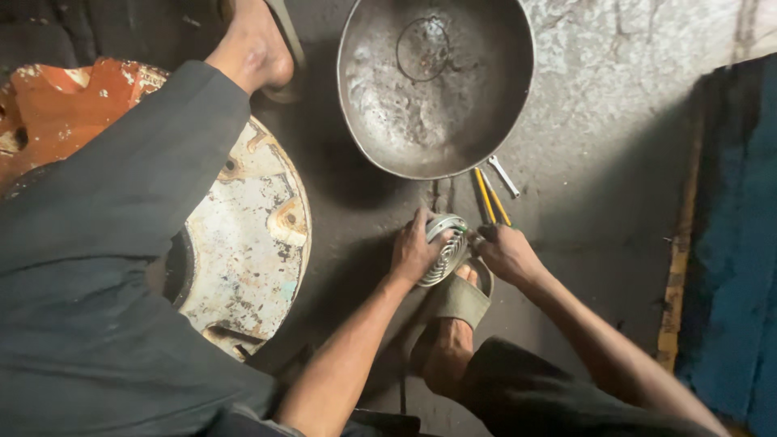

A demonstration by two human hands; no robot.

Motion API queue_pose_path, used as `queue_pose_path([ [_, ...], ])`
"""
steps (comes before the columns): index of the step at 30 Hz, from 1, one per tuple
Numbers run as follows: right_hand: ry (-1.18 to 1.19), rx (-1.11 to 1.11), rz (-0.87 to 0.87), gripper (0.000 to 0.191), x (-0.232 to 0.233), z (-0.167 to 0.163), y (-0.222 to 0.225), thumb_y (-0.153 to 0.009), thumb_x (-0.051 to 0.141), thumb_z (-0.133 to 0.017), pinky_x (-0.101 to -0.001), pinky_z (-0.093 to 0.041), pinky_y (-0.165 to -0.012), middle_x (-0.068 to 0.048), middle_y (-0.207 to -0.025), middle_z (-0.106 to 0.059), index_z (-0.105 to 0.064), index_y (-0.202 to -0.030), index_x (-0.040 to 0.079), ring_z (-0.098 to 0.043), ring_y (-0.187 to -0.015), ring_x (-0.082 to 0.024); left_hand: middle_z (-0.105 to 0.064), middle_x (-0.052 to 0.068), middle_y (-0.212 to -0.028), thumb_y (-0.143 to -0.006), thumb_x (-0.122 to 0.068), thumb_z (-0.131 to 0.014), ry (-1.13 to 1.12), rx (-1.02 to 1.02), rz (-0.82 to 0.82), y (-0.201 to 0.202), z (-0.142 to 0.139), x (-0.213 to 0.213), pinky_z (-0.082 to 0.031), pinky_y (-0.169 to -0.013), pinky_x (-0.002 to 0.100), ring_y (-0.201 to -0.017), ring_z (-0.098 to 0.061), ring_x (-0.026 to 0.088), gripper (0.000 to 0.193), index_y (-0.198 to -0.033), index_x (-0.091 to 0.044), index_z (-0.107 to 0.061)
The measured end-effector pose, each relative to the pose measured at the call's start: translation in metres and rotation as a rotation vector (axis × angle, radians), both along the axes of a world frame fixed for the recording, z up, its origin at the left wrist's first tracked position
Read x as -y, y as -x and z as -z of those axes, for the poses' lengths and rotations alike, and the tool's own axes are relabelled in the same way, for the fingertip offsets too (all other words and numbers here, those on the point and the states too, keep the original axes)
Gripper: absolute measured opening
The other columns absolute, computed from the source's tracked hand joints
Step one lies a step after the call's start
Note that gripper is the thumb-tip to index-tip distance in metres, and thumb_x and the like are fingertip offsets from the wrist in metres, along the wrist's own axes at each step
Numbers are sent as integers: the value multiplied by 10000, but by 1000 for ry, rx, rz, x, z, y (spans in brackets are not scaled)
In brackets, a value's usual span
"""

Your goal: The person sits on the floor and uses a green-handled screwdriver to adjust a small metal component on a circular metal object. They repeatedly insert the screwdriver into the object and make small adjustments while holding it steady with their other hand.

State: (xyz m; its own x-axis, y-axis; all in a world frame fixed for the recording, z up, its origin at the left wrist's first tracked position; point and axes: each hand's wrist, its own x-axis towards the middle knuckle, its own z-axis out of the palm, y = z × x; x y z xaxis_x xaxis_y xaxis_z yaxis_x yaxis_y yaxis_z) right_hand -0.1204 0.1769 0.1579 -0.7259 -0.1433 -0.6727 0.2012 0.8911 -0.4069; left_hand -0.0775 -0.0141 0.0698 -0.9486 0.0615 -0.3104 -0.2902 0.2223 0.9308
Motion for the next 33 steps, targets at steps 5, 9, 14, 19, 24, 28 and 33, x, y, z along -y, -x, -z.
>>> queue_pose_path([
  [5,418,553,971,236,-11,-95,-39,-1013,277,-563,-269,-253,-407,66,-580,-443,-632,-881,94,-361,-451,-77,-727,198,-994,-881,-357,-745,7,14,-103,2,8,-13,-535,-822,503,-937,-694,423,383,-1103,-98,-569],
  [9,609,403,1201,240,-9,-124,-42,-1053,292,-536,-275,-245,-400,92,-584,-371,-566,-884,125,-310,-443,-72,-708,222,-998,-859,-394,-755,81,56,-176,4,12,-3,-510,-802,525,-940,-665,448,434,-1121,-101,-570],
  [14,706,333,1103,298,-4,-140,-38,-1039,313,-512,-277,-232,-395,51,-578,-408,-587,-886,68,-308,-431,-87,-718,191,-982,-928,-405,-667,-59,162,-184,-4,15,6,-528,-806,483,-919,-699,386,358,-1139,-132,-572],
  [19,717,288,876,391,21,-121,-5,-1075,303,-517,-273,-248,-419,28,-594,-408,-615,-920,-42,-314,-455,-84,-736,154,-1064,-939,-376,-649,-166,122,-2,8,0,32,-531,-885,425,-1004,-715,300,316,-1134,-131,-609],
  [24,776,193,969,374,19,-89,20,-1056,257,-495,-255,-287,-445,19,-655,-484,-651,-1176,-62,-358,-485,-78,-722,176,-1119,-875,-370,-690,-280,207,110,26,-19,38,-500,-957,408,-1080,-679,307,401,-1177,-120,-604],
  [28,706,-33,1035,378,5,-60,25,-1027,192,-518,-263,-300,-434,-6,-695,-521,-631,-1315,-26,-403,-506,-83,-708,205,-1151,-870,-408,-728,-29,122,285,57,-34,38,-506,-926,434,-1088,-674,341,469,-1200,-100,-600],
  [33,688,-102,1187,330,11,-6,-4,-944,124,-577,-273,-487,-494,-57,-798,-652,-567,-1271,81,-624,-617,-111,-777,194,-1024,-897,-417,-669,290,331,471,102,-53,51,-543,-873,432,-966,-749,343,395,-1175,-138,-690],
])
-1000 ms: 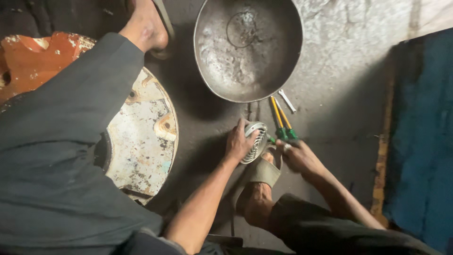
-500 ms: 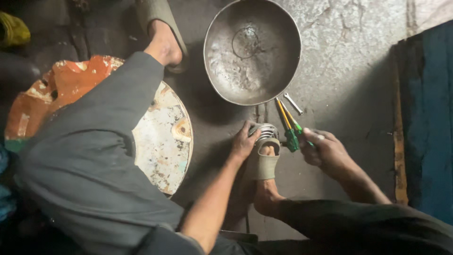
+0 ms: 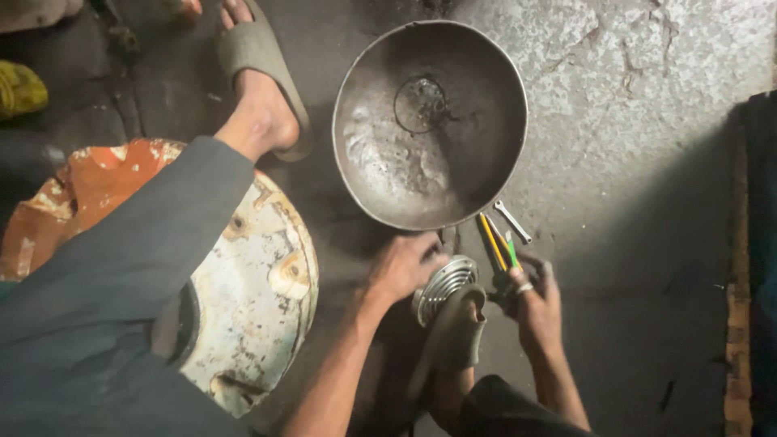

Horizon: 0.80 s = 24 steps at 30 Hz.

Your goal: The person sits on the floor and uses a green-handled screwdriver to adjust a small metal component on a circular metal object. They repeatedly insert the screwdriver into the object and make small adjustments while holding it steady with their other hand.

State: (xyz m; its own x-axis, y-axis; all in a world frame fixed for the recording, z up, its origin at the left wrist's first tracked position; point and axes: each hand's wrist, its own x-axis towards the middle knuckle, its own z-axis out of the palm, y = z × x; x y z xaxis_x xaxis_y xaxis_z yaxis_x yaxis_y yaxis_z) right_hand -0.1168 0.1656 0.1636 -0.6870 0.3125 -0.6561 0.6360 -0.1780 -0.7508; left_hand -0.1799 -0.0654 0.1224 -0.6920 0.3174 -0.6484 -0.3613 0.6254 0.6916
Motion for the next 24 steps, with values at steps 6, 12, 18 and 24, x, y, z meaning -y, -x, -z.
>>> queue_pose_path([
  [6,28,54,-8,212,-7,29,-21,-953,114,-655,-259,-411,-493,-95,-826,-681,-620,-1146,34,-576,-617,-122,-697,212,-1080,-936,-173,-711,48,-823,-309,105,49,8,-530,-860,496,-1009,-653,428,244,-1144,-50,-674],
  [12,-62,45,63,210,-14,31,-10,-952,115,-626,-241,-417,-501,-62,-814,-682,-624,-1141,22,-575,-598,-96,-641,202,-1057,-850,-96,-745,132,-897,-256,165,125,5,-534,-819,493,-964,-640,428,276,-1120,-81,-689],
  [18,-93,37,88,230,-20,41,-11,-960,107,-654,-235,-340,-482,-33,-811,-634,-628,-1165,4,-483,-583,-66,-635,186,-1034,-814,-10,-702,263,-964,-167,167,155,-6,-544,-786,496,-929,-656,410,286,-1076,-124,-707],
  [24,-28,42,177,223,-28,46,-11,-954,94,-652,-227,-329,-489,-8,-831,-633,-627,-1166,25,-450,-581,-49,-621,150,-1009,-857,54,-645,100,-901,-263,176,151,-3,-543,-749,473,-897,-658,390,278,-1063,-121,-709],
])
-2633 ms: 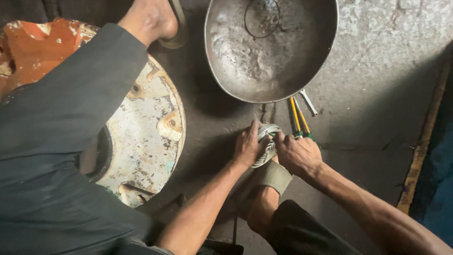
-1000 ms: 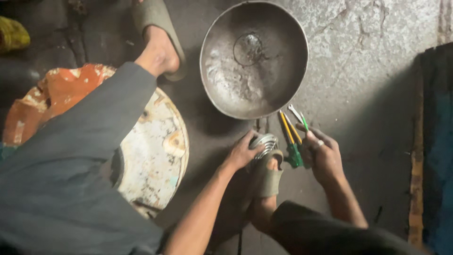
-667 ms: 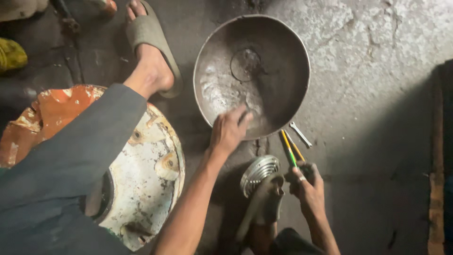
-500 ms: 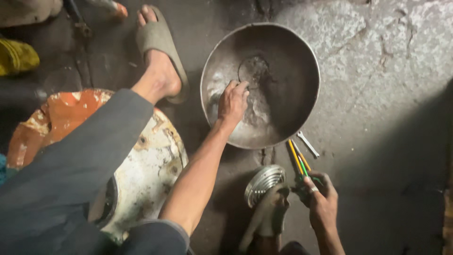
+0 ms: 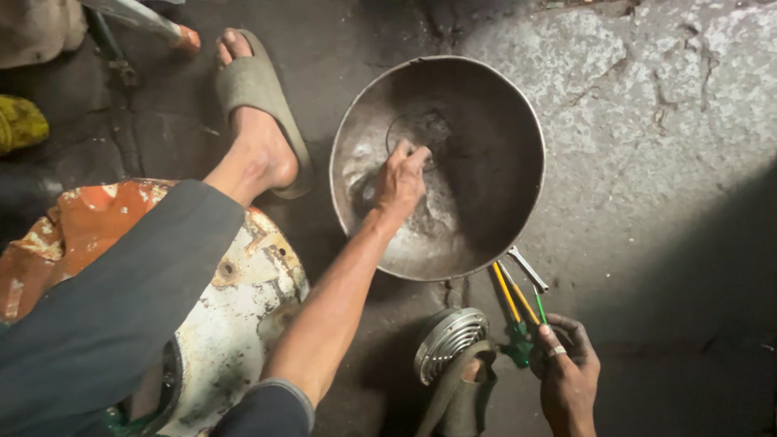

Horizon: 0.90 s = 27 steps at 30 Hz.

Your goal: The person sits on the floor and uses a green-handled screwdriver to adjust a small metal component on a circular metal object. They repeatedly insert the screwdriver into the object and make small adjustments while holding it steady with their other hand.

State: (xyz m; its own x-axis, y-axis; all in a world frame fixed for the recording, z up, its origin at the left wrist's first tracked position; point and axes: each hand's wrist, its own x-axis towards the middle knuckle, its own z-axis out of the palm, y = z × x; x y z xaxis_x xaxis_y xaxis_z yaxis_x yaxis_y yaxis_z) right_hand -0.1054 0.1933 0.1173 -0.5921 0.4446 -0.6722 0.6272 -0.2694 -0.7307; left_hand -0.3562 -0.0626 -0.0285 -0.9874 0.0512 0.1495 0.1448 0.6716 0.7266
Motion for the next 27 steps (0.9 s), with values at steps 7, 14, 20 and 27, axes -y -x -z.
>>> queue_pose_path([
  [7,26,-46,33,215,-8,0,3,-944,68,-647,-227,-355,-500,-18,-826,-637,-619,-1151,17,-498,-603,-54,-615,140,-1028,-811,72,-637,-104,-93,98,29,-2,-26,-548,-796,451,-937,-662,365,235,-974,-84,-699],
  [14,-39,-26,-20,221,-15,3,-1,-961,82,-659,-225,-321,-483,-37,-819,-623,-633,-1163,-3,-464,-587,-56,-617,154,-1036,-875,34,-611,-35,-96,34,42,10,-41,-541,-781,474,-935,-660,385,131,-948,-54,-673],
  [20,-6,-67,-7,242,-17,4,-1,-938,76,-674,-225,-327,-472,-30,-821,-624,-632,-1164,1,-482,-581,-61,-608,137,-1124,-884,21,-584,190,-37,105,41,11,-47,-558,-795,477,-995,-661,362,148,-958,-88,-652],
  [27,-17,-45,-19,273,-15,5,-3,-923,86,-692,-222,-323,-477,-30,-828,-625,-638,-1174,-7,-476,-592,-55,-596,108,-1135,-853,10,-589,255,-138,195,40,11,-42,-577,-835,444,-1055,-659,333,144,-936,-96,-643],
])
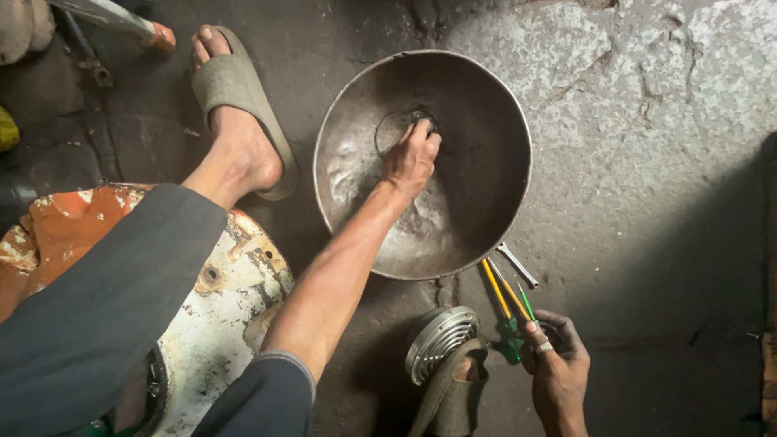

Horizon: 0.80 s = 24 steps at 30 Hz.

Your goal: The person sits on the floor and uses a green-handled screwdriver to adjust a small metal component on a circular metal object. They repeatedly insert the screwdriver into the object and make small adjustments while holding it steady with their other hand.

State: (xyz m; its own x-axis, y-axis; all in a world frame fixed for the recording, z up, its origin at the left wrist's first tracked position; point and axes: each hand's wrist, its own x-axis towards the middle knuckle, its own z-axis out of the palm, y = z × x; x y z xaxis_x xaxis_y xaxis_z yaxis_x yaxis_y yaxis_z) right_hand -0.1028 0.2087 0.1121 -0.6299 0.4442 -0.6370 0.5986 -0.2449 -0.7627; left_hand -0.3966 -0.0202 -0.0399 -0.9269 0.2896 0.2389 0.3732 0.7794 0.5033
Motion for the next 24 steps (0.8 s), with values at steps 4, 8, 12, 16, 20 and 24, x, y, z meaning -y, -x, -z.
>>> queue_pose_path([
  [4,16,-6,-8,272,0,0,-3,-920,85,-693,-225,-323,-478,-35,-822,-630,-636,-1168,-12,-484,-585,-63,-585,118,-1138,-878,8,-606,30,45,42,-3,-3,2,-568,-818,453,-1050,-650,333,131,-959,-87,-645],
  [8,24,2,-3,272,2,0,-3,-908,74,-691,-237,-334,-470,-27,-815,-625,-632,-1159,-14,-490,-569,-74,-567,143,-1177,-852,37,-616,4,72,58,-1,-3,-1,-553,-819,468,-1059,-641,365,197,-1017,-70,-608],
  [12,16,-12,-31,253,6,-6,0,-921,69,-689,-234,-337,-477,-21,-805,-617,-657,-1158,-14,-465,-574,-60,-534,185,-1169,-767,44,-660,-31,-27,112,4,-2,-1,-544,-888,476,-1068,-625,414,311,-1043,-50,-550],
  [16,-68,-10,-120,240,9,-18,3,-923,82,-694,-237,-353,-477,-35,-803,-649,-682,-1145,-8,-463,-570,-60,-576,219,-1139,-705,109,-634,-195,115,43,-1,-16,4,-535,-801,474,-971,-618,430,416,-1095,-27,-588],
  [20,-66,17,-182,225,18,-30,4,-917,98,-702,-235,-369,-494,-54,-816,-693,-699,-1112,-14,-533,-599,-66,-680,112,-950,-893,7,-703,-536,323,-88,-20,-63,18,-557,-814,414,-914,-698,307,154,-1009,-39,-613],
  [24,-36,29,-217,225,28,-40,5,-896,101,-710,-247,-425,-517,-67,-795,-709,-698,-1093,-6,-585,-618,-81,-724,68,-948,-944,-27,-681,-1084,743,14,-67,-129,34,-620,-797,305,-847,-727,152,75,-1002,-60,-647],
])
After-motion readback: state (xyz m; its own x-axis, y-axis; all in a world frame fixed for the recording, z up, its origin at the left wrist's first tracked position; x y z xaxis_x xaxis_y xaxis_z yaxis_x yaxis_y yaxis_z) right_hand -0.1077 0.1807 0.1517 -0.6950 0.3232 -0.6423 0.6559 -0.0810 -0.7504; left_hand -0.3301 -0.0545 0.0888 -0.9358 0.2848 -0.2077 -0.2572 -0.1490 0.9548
